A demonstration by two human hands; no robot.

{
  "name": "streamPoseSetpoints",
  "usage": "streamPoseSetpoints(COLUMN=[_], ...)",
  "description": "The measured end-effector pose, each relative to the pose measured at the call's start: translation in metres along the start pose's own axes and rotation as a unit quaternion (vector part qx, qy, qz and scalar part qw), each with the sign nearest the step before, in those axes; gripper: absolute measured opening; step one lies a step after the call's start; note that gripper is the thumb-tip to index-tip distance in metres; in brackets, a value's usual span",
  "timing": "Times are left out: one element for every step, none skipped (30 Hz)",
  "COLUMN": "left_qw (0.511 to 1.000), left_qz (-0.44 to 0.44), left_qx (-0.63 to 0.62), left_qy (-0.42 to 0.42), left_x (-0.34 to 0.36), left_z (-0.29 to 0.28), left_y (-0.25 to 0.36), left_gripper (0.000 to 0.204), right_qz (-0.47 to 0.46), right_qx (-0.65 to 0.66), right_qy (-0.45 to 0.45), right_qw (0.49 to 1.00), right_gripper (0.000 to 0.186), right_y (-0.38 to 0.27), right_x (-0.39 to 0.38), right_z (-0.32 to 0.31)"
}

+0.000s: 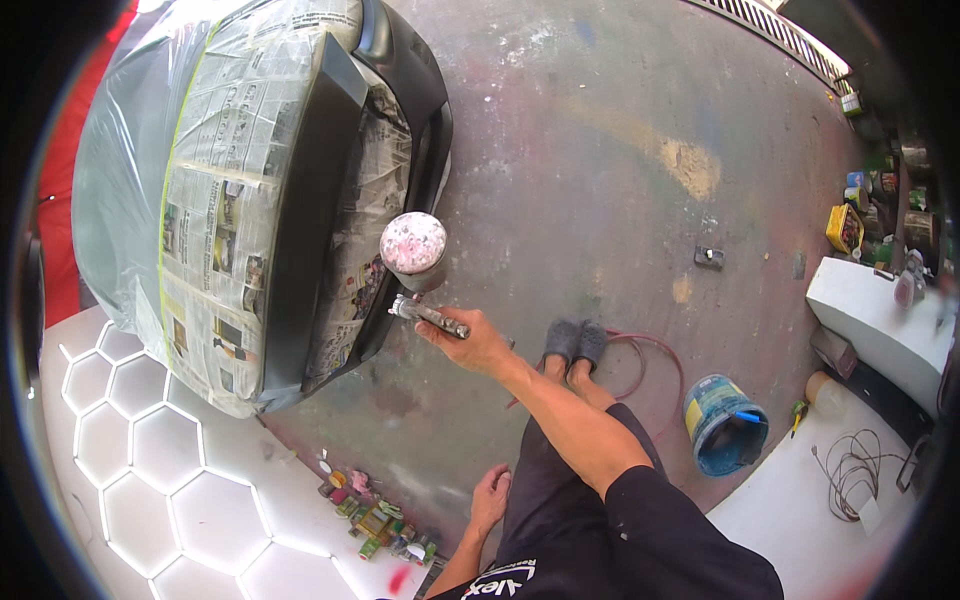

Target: The person uses a spray gun to apply paint to a car bumper that is masked with newspaper and plastic. They move around the part, applying multiple coats and occasionally touching the surface to check coverage.

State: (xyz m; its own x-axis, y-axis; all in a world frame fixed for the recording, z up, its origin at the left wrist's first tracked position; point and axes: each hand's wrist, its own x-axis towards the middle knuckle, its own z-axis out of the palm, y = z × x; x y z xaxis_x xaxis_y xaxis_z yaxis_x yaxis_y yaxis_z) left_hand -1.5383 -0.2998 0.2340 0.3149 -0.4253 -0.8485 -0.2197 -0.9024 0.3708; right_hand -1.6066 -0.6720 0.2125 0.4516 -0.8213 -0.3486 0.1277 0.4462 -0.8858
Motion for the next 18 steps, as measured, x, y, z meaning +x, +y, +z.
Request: streamPoseSetpoints(left_qw=[1.0, 0.999, 0.999, 0.998, 0.997, 0.997, 0.996, 0.996, 0.997, 0.997, 0.997, 0.997, 0.996, 0.995, 0.996, 0.997, 0.997, 0.998], left_qz=[-0.004, -0.009, -0.001, 0.008, 0.018, 0.011, 0.003, -0.005, -0.018, -0.035, -0.051, -0.051, -0.061, -0.071, -0.075, -0.076, -0.076, -0.064], left_qx=[0.02, 0.041, 0.053, 0.064, 0.074, 0.081, 0.087, 0.092, 0.079, 0.065, 0.051, 0.055, 0.063, 0.071, 0.049, 0.027, 0.005, -0.009], left_qy=[-0.004, -0.009, -0.005, 0.001, 0.005, 0.002, 0.001, 0.0, 0.0, 0.0, 0.001, 0.004, 0.0, -0.004, -0.007, -0.003, 0.002, 0.003], left_x=[0.007, 0.013, 0.022, 0.031, 0.041, 0.049, 0.057, 0.065, 0.073, 0.076, 0.082, 0.099, 0.102, 0.103, 0.099, 0.105, 0.11, 0.114], left_z=[0.003, 0.006, 0.009, 0.012, 0.016, 0.021, 0.022, 0.024, 0.028, 0.03, 0.033, 0.037, 0.036, 0.039, 0.043, 0.045, 0.046, 0.047], left_y=[0.006, 0.013, 0.011, 0.003, -0.002, -0.002, 0.001, 0.005, 0.004, 0.006, 0.01, 0.023, 0.032, 0.042, 0.058, 0.085, 0.113, 0.14], left_gripper=[0.045, 0.046, 0.046, 0.045, 0.045, 0.045, 0.045, 0.045, 0.047, 0.049, 0.051, 0.05, 0.05, 0.05, 0.05, 0.049, 0.049, 0.048], right_qz=[-0.009, -0.019, -0.015, -0.013, -0.012, -0.036, -0.06, -0.083, -0.072, -0.057, -0.043, -0.072, -0.089, -0.106, -0.097, -0.096, -0.094, -0.069], right_qx=[-0.01, -0.021, -0.02, -0.02, -0.021, -0.013, -0.003, 0.007, -0.01, -0.026, -0.042, -0.041, -0.039, -0.036, -0.052, -0.066, -0.078, -0.115], right_qy=[-0.002, -0.004, 0.001, 0.003, 0.006, 0.03, 0.05, 0.071, 0.08, 0.086, 0.092, 0.109, 0.129, 0.148, 0.147, 0.142, 0.137, 0.094], right_qw=[1.0, 1.0, 1.0, 1.0, 1.0, 0.999, 0.997, 0.994, 0.994, 0.994, 0.994, 0.991, 0.987, 0.983, 0.983, 0.983, 0.983, 0.987], right_gripper=[0.044, 0.044, 0.044, 0.044, 0.044, 0.043, 0.043, 0.042, 0.042, 0.041, 0.041, 0.04, 0.04, 0.04, 0.04, 0.039, 0.039, 0.038], right_y=[-0.005, -0.011, -0.019, -0.034, -0.047, -0.053, -0.056, -0.06, -0.07, -0.082, -0.096, -0.11, -0.116, -0.122, -0.128, -0.139, -0.151, -0.16], right_x=[0.008, 0.018, 0.029, 0.044, 0.061, 0.077, 0.097, 0.117, 0.134, 0.149, 0.164, 0.184, 0.195, 0.205, 0.211, 0.222, 0.232, 0.239], right_z=[-0.007, -0.015, -0.025, -0.035, -0.047, -0.062, -0.074, -0.088, -0.104, -0.119, -0.132, -0.144, -0.153, -0.162, -0.171, -0.179, -0.185, -0.194])
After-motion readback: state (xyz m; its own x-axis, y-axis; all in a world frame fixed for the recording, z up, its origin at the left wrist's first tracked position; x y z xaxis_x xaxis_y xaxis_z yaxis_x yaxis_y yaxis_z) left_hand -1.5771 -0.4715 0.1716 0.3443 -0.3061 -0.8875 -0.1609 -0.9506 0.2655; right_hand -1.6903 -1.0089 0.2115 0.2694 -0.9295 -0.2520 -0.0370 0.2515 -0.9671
